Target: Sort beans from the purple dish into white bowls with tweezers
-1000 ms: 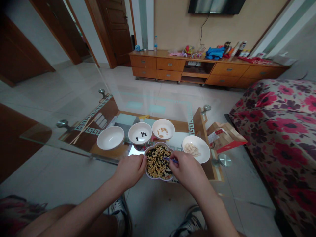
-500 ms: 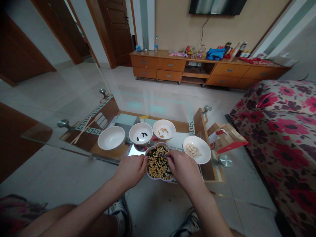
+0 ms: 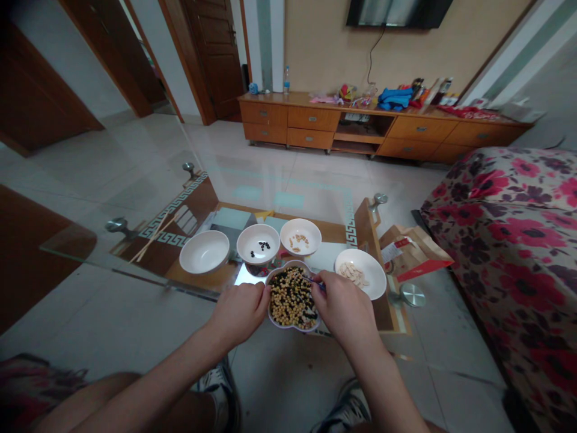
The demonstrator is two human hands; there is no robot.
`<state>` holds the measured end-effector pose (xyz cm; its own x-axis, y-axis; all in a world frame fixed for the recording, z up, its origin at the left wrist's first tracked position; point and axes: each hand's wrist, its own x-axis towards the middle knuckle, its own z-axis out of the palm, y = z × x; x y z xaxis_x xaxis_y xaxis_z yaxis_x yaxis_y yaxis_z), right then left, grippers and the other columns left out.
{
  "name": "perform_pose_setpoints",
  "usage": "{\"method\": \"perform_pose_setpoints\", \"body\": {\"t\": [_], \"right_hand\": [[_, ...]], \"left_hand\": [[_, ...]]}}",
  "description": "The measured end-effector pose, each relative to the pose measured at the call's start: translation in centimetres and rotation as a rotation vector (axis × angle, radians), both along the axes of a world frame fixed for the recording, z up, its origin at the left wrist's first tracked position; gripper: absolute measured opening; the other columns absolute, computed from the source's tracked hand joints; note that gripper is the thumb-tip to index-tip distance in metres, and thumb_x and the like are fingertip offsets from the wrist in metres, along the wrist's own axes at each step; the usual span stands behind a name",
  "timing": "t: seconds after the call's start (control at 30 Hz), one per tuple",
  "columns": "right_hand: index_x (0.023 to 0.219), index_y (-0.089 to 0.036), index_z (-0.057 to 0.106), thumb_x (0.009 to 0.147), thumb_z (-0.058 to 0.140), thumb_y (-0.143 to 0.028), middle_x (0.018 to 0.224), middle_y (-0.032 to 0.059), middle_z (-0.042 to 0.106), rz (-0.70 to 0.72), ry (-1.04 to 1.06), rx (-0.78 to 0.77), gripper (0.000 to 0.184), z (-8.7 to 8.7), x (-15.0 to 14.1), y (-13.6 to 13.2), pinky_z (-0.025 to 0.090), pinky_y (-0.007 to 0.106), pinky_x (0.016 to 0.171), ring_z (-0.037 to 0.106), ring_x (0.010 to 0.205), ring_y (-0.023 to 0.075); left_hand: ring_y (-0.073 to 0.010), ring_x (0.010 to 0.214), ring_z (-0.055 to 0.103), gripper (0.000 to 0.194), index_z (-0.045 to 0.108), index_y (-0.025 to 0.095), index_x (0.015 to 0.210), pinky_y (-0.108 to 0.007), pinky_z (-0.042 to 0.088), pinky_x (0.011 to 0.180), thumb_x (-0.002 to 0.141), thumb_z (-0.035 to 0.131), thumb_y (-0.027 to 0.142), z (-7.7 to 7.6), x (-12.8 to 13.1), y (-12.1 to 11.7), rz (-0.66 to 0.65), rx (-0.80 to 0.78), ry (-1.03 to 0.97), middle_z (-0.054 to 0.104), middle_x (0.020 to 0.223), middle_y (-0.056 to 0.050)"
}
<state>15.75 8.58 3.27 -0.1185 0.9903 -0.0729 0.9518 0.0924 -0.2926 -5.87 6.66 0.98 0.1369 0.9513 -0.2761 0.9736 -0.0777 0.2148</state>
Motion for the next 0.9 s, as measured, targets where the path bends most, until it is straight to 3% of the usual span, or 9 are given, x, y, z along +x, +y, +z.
{"method": "perform_pose_setpoints", "body": {"t": [0.23, 0.5, 0.9], "right_hand": [[0.092, -0.024, 0.075, 0.088, 0.051, -0.033, 0.088, 0.007, 0.079, 0.123, 0.087, -0.02, 0.026, -0.7, -0.1, -0.2, 0.043, 0.032, 0.063, 0.073, 0.08, 0.024], [0.093, -0.024, 0.076, 0.09, 0.049, -0.032, 0.089, 0.0084, 0.08, 0.151, 0.101, 0.025, 0.028, -1.1, -0.1, -0.2, 0.046, 0.033, 0.064, 0.074, 0.08, 0.0253], [0.099, -0.024, 0.076, 0.094, 0.047, -0.033, 0.097, 0.008, 0.08, 0.17, 0.107, -0.029, 0.03, -1.3, -0.4, -0.1, 0.049, 0.034, 0.071, 0.074, 0.086, 0.025]], "left_hand": [[-0.0288, 0.085, 0.074, 0.054, 0.071, 0.019, 0.099, -0.039, 0.054, 0.073, 0.105, 0.022, 0.041, 0.0, 0.1, 0.0, 0.006, -0.014, 0.01, 0.077, 0.092, -0.013], [-0.0297, 0.085, 0.074, 0.054, 0.071, 0.019, 0.098, -0.04, 0.054, 0.073, 0.105, 0.021, 0.041, 0.2, 0.1, 0.0, -0.001, -0.024, 0.016, 0.076, 0.093, -0.013], [-0.0285, 0.086, 0.074, 0.055, 0.072, 0.018, 0.1, -0.038, 0.053, 0.074, 0.105, 0.022, 0.04, 0.4, 0.1, 0.0, 0.007, -0.026, 0.01, 0.076, 0.093, -0.013]]}}
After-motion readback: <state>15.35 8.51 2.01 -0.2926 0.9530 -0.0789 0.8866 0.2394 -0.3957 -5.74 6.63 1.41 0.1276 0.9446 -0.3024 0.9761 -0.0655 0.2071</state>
